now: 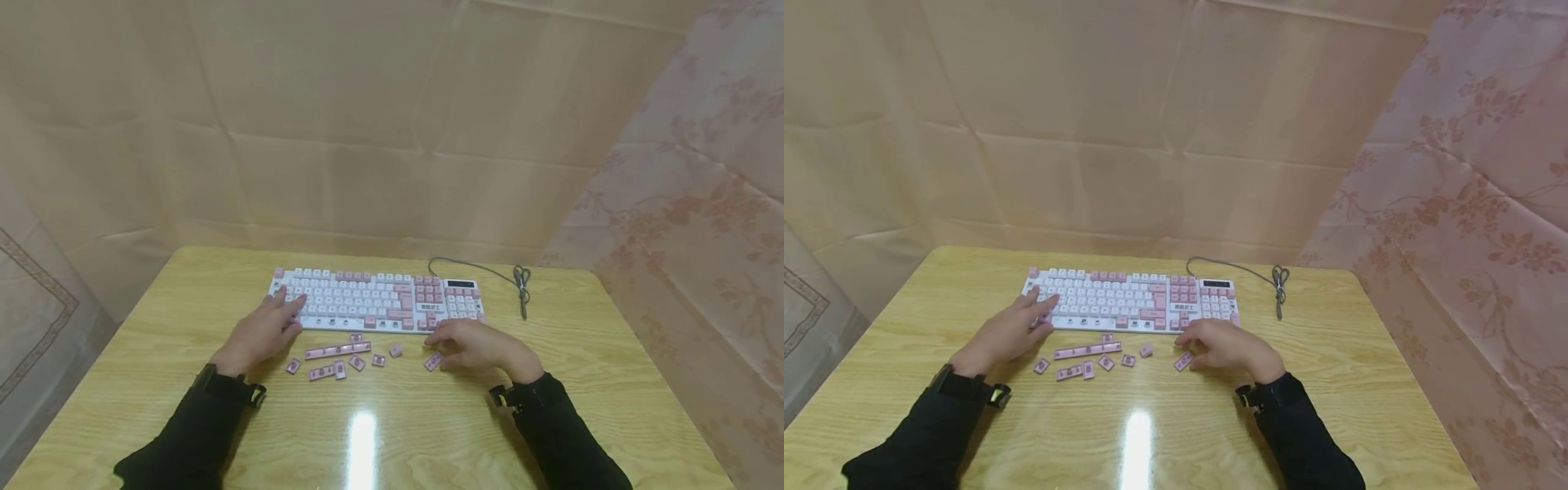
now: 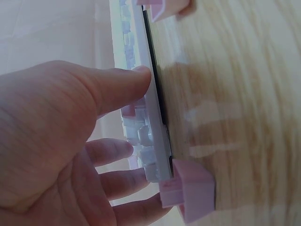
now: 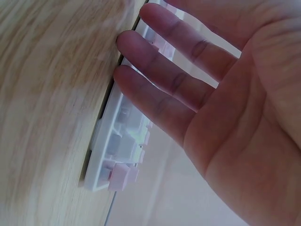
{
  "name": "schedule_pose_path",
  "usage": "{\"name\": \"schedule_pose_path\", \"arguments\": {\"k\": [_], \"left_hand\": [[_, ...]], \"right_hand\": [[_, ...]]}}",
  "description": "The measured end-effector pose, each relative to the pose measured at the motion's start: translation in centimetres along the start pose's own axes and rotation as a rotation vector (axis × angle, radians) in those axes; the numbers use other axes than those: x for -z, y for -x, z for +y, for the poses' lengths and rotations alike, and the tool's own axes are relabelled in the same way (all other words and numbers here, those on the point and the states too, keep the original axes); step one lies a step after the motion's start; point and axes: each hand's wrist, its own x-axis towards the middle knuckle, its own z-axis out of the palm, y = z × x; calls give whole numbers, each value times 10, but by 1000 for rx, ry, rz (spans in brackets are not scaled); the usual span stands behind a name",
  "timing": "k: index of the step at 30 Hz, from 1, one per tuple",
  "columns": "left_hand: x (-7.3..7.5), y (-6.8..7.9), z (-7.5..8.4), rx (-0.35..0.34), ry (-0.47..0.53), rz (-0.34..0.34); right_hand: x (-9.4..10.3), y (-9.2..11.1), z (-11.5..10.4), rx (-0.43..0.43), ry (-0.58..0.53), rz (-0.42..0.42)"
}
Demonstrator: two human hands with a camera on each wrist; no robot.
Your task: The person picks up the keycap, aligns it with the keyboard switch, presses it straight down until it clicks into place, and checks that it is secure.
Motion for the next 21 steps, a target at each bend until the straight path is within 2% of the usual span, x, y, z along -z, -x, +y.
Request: {"name": "schedule_pose_path", "arguments": {"k": [14,21], "left_hand": [[0,0,-1,8,-15,-8],[1,0,0,3,-8,-5]], "right_hand": [[-2,-1,-3,-34,32,-3],[-5,-3,-1,3,42,-13]]}}
